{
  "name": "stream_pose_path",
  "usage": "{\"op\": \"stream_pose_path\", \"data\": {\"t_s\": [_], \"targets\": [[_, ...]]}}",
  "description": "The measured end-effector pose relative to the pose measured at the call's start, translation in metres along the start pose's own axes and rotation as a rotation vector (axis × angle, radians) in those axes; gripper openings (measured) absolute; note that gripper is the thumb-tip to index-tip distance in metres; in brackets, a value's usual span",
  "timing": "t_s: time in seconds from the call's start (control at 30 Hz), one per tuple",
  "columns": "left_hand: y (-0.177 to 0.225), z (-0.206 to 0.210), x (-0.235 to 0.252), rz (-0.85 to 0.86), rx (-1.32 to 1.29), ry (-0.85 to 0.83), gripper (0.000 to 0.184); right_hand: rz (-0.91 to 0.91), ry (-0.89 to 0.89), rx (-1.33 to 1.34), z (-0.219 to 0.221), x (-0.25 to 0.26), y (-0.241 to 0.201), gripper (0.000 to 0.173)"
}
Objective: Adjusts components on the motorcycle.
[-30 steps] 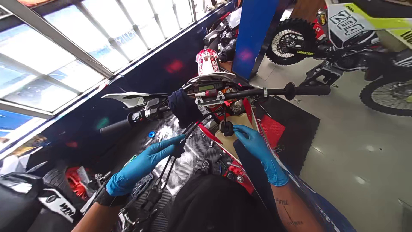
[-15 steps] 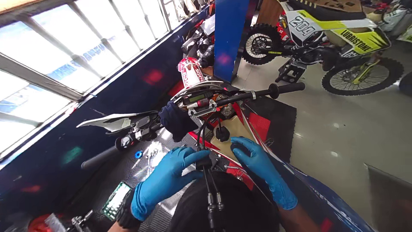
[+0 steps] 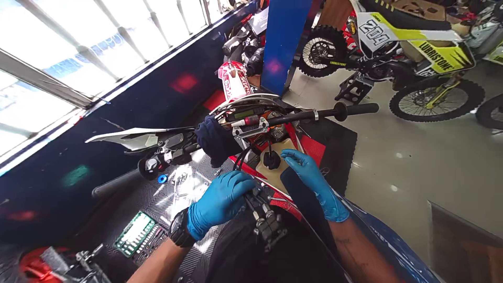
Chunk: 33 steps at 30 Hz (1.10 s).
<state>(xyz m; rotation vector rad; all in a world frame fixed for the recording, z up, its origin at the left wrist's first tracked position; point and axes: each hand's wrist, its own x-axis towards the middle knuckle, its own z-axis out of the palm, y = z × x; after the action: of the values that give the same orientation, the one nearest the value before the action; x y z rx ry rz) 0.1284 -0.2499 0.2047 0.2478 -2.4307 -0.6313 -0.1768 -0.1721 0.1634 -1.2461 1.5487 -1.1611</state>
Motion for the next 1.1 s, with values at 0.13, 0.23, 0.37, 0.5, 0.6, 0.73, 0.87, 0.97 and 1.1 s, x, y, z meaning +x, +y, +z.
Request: {"op": "stream_pose_path", "data": {"t_s": [0.13, 0.23, 0.37, 0.5, 0.6, 0.73, 0.87, 0.97, 1.1], "targets": [[-0.016, 0.011, -0.019, -0.14, 0.119, -0.039, 0.024, 0.03, 0.021, 0.012, 0.0, 0.023, 0.004, 0.028], [-0.029, 0.027, -0.028, -0.246, 0.208, -0.107, 0.027, 0.052, 0.009, 0.02, 0.0, 0.033, 0.01, 0.028], [-0.046, 0.053, -0.035, -0.385, 0.298, -0.196, 0.029, 0.109, -0.02, 0.054, 0.004, 0.037, 0.014, 0.029], [-0.055, 0.069, -0.037, -0.515, 0.286, -0.296, 0.03, 0.142, -0.034, 0.082, 0.008, 0.037, 0.019, 0.03], [-0.063, 0.077, -0.045, -0.545, 0.275, -0.305, 0.031, 0.157, -0.033, 0.052, 0.014, 0.026, 0.016, 0.028], [-0.068, 0.082, -0.052, -0.536, 0.276, -0.237, 0.03, 0.224, -0.103, 0.055, 0.029, -0.006, -0.003, 0.03], [-0.071, 0.082, -0.051, -0.567, 0.271, -0.175, 0.031, 0.169, -0.018, 0.065, 0.056, -0.009, -0.006, 0.03], [-0.075, 0.083, -0.047, -0.624, 0.269, -0.209, 0.034, 0.093, 0.117, -0.104, 0.067, 0.015, 0.002, 0.022], [-0.081, 0.093, -0.038, -0.71, 0.25, -0.312, 0.038, 0.041, 0.206, -0.172, 0.055, 0.031, 0.004, 0.016]]}}
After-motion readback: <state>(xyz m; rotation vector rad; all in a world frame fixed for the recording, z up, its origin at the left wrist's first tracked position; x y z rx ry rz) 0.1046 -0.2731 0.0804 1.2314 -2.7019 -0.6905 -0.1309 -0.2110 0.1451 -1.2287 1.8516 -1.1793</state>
